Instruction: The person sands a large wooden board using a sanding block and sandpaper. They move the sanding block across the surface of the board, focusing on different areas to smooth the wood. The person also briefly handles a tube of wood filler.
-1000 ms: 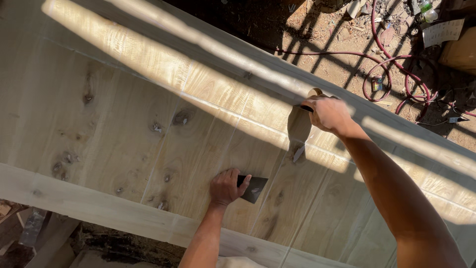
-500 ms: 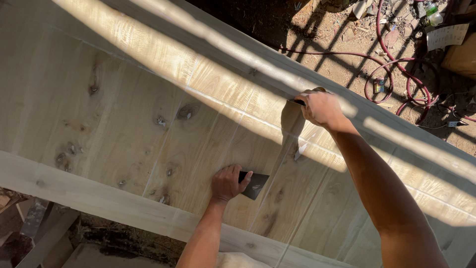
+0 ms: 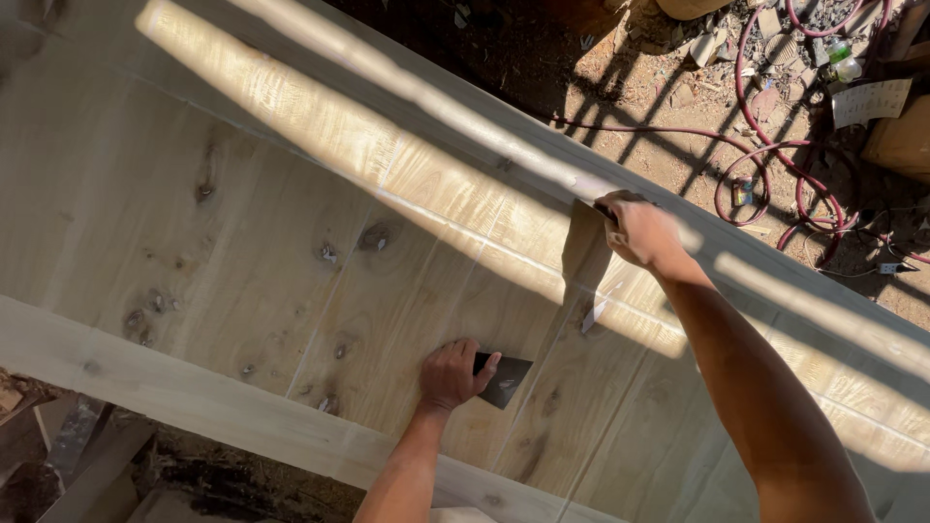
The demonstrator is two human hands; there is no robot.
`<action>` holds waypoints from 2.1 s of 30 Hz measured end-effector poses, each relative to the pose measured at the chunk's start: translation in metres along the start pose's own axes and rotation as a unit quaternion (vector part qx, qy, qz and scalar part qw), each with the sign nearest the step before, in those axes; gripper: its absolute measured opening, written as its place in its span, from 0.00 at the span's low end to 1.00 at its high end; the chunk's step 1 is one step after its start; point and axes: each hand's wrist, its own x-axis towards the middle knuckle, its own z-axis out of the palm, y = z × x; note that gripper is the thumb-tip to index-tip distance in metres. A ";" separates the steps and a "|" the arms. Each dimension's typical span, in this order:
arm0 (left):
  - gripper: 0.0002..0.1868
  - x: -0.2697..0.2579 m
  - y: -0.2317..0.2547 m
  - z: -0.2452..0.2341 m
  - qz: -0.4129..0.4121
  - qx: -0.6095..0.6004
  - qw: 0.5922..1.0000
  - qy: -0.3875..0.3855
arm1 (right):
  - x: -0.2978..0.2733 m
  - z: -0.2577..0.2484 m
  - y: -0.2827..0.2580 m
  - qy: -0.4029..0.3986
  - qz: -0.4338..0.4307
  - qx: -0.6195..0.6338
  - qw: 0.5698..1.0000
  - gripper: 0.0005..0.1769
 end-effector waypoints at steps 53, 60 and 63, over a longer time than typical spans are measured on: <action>0.23 -0.002 0.001 -0.002 -0.004 -0.021 1.000 -0.017 | -0.013 0.008 0.021 0.232 -0.042 0.005 0.972 0.26; 0.24 -0.002 -0.004 0.007 -0.002 -0.011 1.000 -0.012 | -0.017 0.014 0.048 0.202 -0.011 0.027 0.979 0.27; 0.25 -0.002 -0.007 0.012 0.002 0.005 1.000 -0.011 | -0.025 0.015 0.062 0.174 0.010 0.035 0.984 0.29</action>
